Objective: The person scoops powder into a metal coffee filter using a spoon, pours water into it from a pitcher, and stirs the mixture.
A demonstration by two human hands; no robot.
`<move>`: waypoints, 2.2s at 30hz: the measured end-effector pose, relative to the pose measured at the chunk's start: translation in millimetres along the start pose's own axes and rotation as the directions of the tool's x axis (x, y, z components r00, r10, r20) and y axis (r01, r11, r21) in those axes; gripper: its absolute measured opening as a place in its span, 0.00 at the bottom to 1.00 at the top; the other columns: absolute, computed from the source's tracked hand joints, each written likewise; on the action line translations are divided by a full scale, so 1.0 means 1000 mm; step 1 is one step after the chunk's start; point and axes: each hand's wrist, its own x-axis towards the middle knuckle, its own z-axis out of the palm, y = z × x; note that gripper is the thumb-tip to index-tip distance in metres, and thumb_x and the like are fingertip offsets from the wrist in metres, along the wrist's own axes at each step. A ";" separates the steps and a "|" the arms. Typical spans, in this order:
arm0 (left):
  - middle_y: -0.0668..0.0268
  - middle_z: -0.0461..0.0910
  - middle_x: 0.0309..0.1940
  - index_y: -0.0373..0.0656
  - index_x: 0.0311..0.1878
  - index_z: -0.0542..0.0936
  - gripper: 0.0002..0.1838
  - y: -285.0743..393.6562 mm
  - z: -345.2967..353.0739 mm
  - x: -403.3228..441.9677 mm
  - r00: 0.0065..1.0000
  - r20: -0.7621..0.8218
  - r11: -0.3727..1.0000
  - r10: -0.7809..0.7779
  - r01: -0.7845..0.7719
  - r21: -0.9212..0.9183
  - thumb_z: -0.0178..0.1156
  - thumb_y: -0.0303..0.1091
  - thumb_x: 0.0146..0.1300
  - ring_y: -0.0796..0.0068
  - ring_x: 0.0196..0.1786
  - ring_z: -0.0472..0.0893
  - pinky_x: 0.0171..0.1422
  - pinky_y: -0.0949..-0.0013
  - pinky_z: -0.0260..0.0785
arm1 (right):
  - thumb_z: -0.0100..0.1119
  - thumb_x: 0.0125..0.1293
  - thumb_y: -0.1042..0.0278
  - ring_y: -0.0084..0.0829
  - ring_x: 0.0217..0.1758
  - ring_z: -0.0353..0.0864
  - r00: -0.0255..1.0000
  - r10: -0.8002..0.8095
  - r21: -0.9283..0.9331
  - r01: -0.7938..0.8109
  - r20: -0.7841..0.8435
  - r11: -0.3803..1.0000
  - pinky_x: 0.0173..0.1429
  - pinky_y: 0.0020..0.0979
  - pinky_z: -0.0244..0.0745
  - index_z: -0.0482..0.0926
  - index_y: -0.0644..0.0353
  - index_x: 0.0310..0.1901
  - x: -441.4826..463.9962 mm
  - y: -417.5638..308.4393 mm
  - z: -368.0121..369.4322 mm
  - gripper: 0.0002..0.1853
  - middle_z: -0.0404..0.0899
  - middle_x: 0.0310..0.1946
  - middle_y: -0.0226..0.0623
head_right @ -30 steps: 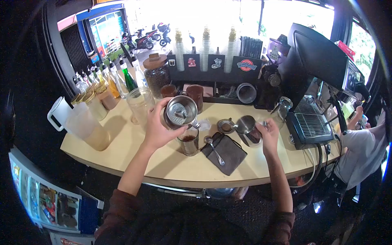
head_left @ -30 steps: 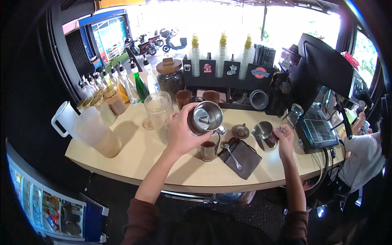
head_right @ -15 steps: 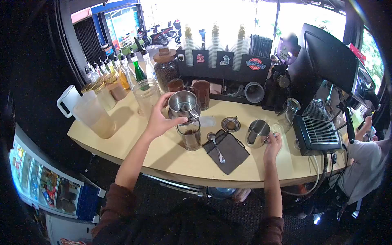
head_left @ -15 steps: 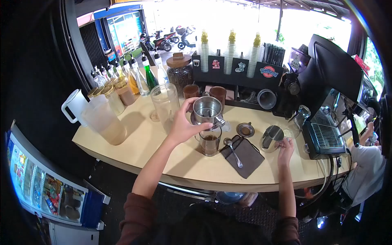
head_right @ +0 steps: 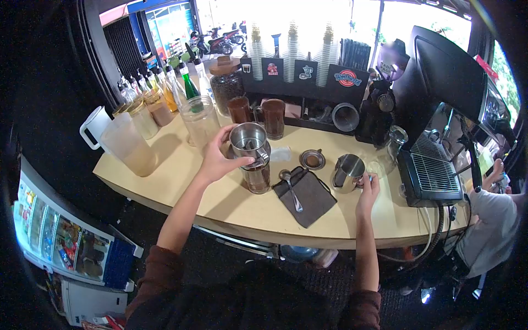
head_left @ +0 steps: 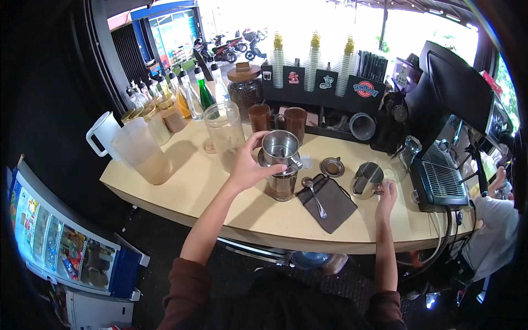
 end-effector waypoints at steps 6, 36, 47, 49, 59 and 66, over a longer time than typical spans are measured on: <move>0.60 0.74 0.57 0.41 0.62 0.68 0.45 -0.004 -0.001 -0.002 0.999 0.051 1.000 -0.011 0.011 0.002 0.80 0.40 0.38 0.64 0.62 0.73 0.70 0.60 0.61 | 0.51 0.71 0.67 0.19 0.29 0.71 0.999 0.033 -0.023 -0.033 -0.004 0.999 0.37 0.23 0.64 0.71 0.57 0.32 -0.002 -0.007 0.002 0.09 0.72 0.24 0.27; 0.51 0.72 0.59 0.33 0.65 0.62 0.54 -0.127 -0.094 -0.018 0.941 0.074 0.944 -0.330 0.331 0.006 0.81 0.39 0.33 0.59 0.63 0.72 0.67 0.59 0.65 | 0.59 0.55 0.79 0.38 0.51 0.74 0.702 -0.430 -0.432 0.698 0.567 0.571 0.56 0.35 0.68 0.73 0.65 0.45 -0.025 -0.191 0.183 0.15 0.73 0.45 0.43; 0.54 0.68 0.56 0.37 0.62 0.63 0.53 -0.139 -0.124 -0.021 0.988 -0.128 0.995 0.090 -0.083 0.058 0.80 0.36 0.29 0.59 0.61 0.70 0.67 0.58 0.62 | 0.53 0.57 0.78 0.42 0.36 0.79 0.330 -0.198 -0.154 0.789 0.923 0.595 0.44 0.34 0.74 0.76 0.66 0.39 -0.045 -0.188 0.367 0.08 0.77 0.30 0.46; 0.55 0.66 0.55 0.38 0.62 0.63 0.53 -0.140 -0.125 -0.019 0.976 -0.164 0.990 0.143 -0.139 0.033 0.79 0.36 0.28 0.57 0.60 0.69 0.67 0.57 0.62 | 0.50 0.56 0.76 0.39 0.30 0.81 0.314 0.110 -0.313 0.723 0.943 0.616 0.40 0.32 0.74 0.81 0.67 0.38 -0.038 -0.188 0.384 0.11 0.78 0.23 0.47; 0.58 0.65 0.53 0.48 0.61 0.65 0.52 -0.124 -0.135 -0.020 0.920 -0.220 0.929 0.324 -0.265 0.258 0.76 0.36 0.24 0.53 0.59 0.66 0.63 0.51 0.59 | 0.55 0.60 0.61 0.46 0.44 0.80 -0.026 0.595 -0.187 0.938 0.803 0.293 0.51 0.41 0.74 0.81 0.62 0.47 -0.029 -0.127 0.437 0.17 0.81 0.39 0.50; 0.56 0.62 0.57 0.46 0.63 0.63 0.51 -0.123 -0.135 -0.021 0.926 -0.220 0.926 0.306 -0.237 0.293 0.76 0.33 0.28 0.53 0.61 0.66 0.65 0.54 0.63 | 0.54 0.61 0.63 0.45 0.48 0.79 -0.075 0.408 -0.098 0.917 0.910 0.387 0.56 0.40 0.72 0.79 0.63 0.48 -0.015 -0.130 0.416 0.17 0.80 0.43 0.49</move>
